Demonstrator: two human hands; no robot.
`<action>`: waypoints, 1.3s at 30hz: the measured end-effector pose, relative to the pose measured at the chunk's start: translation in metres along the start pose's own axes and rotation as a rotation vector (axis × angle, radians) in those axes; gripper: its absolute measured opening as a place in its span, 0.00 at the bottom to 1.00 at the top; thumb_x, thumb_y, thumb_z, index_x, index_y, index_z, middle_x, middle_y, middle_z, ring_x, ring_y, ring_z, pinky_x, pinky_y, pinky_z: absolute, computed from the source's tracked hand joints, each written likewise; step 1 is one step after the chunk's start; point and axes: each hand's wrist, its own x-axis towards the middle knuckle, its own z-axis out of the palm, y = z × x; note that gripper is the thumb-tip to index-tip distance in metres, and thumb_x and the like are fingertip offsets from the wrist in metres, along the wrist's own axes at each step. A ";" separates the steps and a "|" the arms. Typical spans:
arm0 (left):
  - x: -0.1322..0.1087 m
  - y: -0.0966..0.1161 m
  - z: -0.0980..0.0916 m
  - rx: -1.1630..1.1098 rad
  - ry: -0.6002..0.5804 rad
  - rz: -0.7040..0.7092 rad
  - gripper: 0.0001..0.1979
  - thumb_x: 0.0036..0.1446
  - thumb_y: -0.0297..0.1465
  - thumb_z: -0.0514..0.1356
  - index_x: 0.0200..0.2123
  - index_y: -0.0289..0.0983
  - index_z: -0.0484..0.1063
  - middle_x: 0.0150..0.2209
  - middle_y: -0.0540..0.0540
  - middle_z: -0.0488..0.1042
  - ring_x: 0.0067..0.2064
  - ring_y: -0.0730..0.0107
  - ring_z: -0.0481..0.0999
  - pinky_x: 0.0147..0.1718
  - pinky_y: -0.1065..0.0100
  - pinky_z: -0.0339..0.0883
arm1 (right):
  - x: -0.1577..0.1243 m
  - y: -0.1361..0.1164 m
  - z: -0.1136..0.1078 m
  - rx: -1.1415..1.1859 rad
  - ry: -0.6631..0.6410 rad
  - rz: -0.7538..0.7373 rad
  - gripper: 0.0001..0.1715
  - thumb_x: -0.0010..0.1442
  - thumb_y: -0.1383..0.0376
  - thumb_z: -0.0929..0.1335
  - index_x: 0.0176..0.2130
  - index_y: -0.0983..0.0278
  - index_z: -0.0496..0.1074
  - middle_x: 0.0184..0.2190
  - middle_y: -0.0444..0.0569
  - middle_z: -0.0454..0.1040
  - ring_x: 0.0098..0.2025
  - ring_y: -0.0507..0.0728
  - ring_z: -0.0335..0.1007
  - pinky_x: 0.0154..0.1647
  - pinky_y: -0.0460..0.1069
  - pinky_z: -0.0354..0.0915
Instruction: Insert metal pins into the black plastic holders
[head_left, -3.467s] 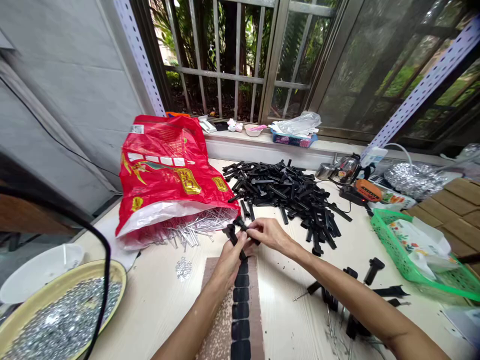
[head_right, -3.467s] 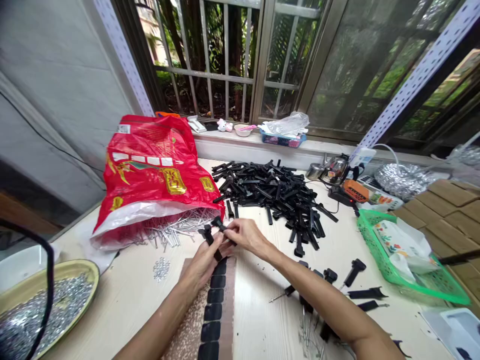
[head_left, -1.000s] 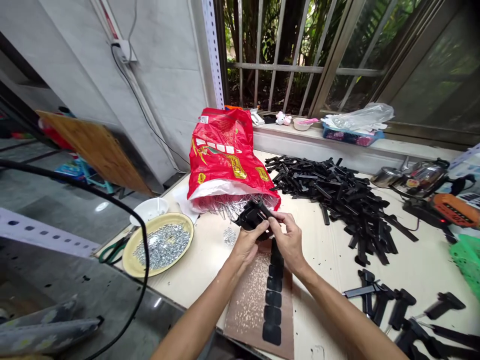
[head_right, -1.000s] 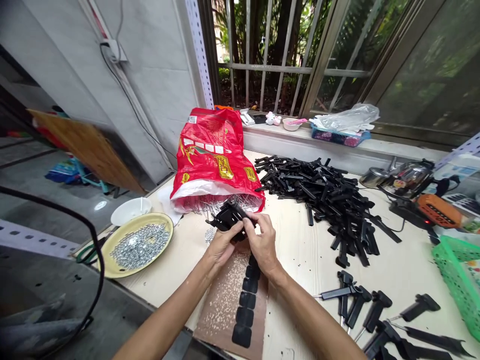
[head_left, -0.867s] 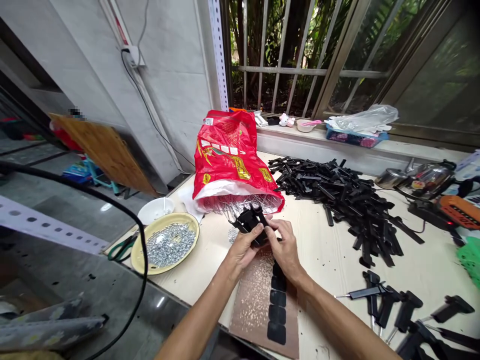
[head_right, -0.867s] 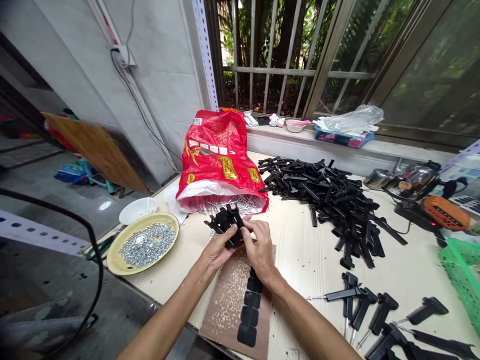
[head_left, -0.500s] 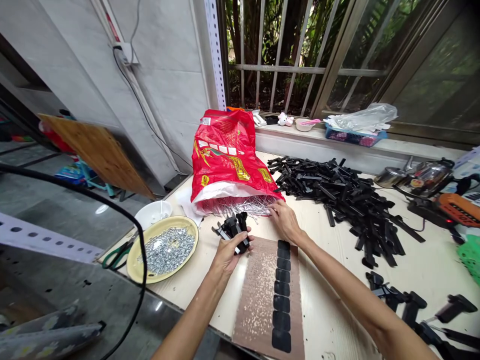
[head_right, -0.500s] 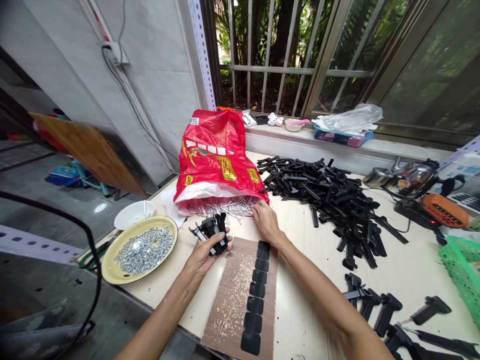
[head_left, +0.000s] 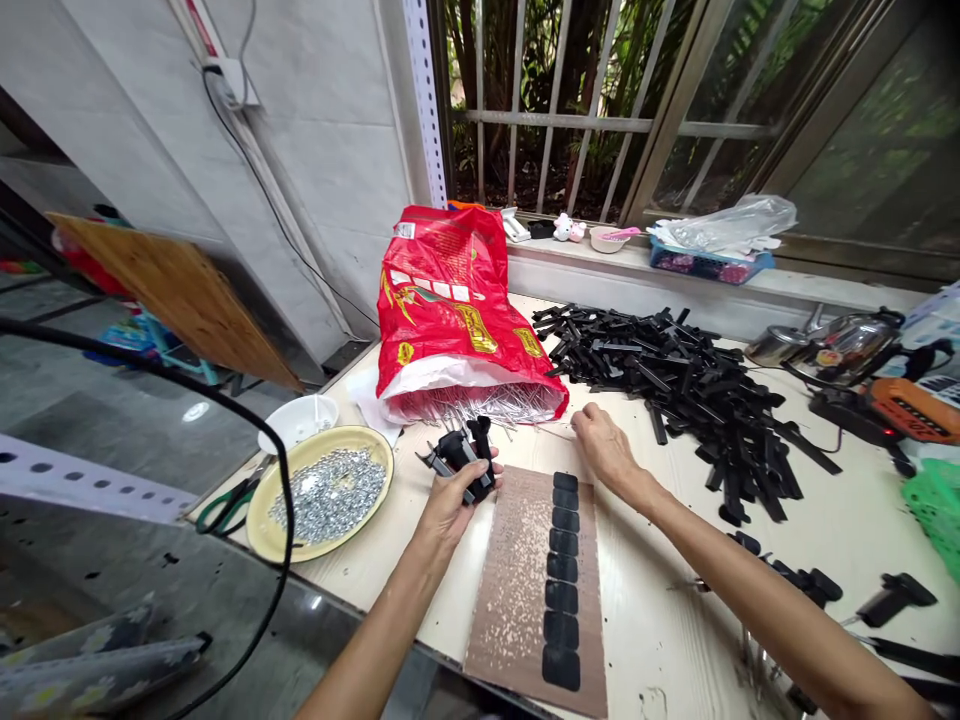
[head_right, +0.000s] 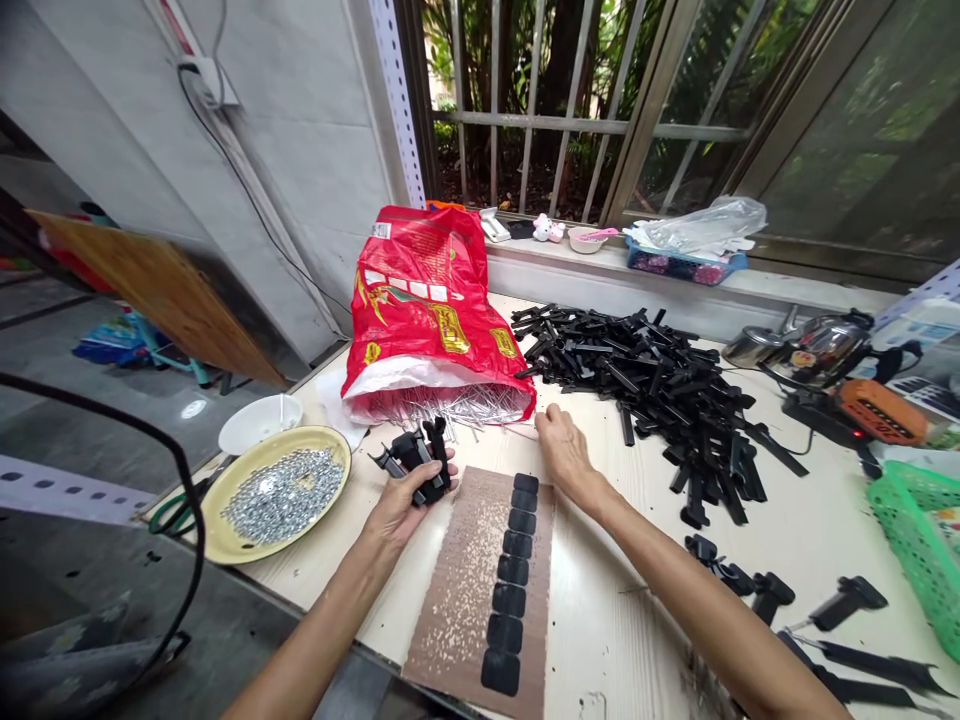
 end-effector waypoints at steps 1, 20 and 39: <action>0.000 -0.002 0.002 0.033 0.000 0.061 0.16 0.40 0.27 0.69 0.35 0.31 0.75 0.36 0.43 0.77 0.32 0.70 0.76 0.34 0.67 0.72 | -0.007 0.003 -0.010 0.056 0.063 -0.024 0.14 0.65 0.66 0.57 0.41 0.63 0.70 0.40 0.52 0.68 0.41 0.57 0.64 0.37 0.48 0.59; -0.007 0.002 0.014 0.243 0.023 0.341 0.19 0.42 0.30 0.69 0.40 0.35 0.72 0.35 0.45 0.78 0.35 0.66 0.78 0.43 0.61 0.69 | 0.012 -0.036 -0.068 0.613 0.215 -0.403 0.12 0.62 0.65 0.64 0.45 0.64 0.71 0.36 0.47 0.74 0.36 0.52 0.69 0.39 0.47 0.64; 0.001 -0.004 -0.002 0.515 0.193 0.477 0.18 0.44 0.32 0.66 0.41 0.34 0.74 0.38 0.43 0.79 0.39 0.63 0.78 0.42 0.64 0.69 | 0.026 -0.045 0.018 0.093 0.008 -0.198 0.10 0.60 0.72 0.60 0.37 0.68 0.70 0.33 0.54 0.73 0.35 0.57 0.68 0.38 0.51 0.63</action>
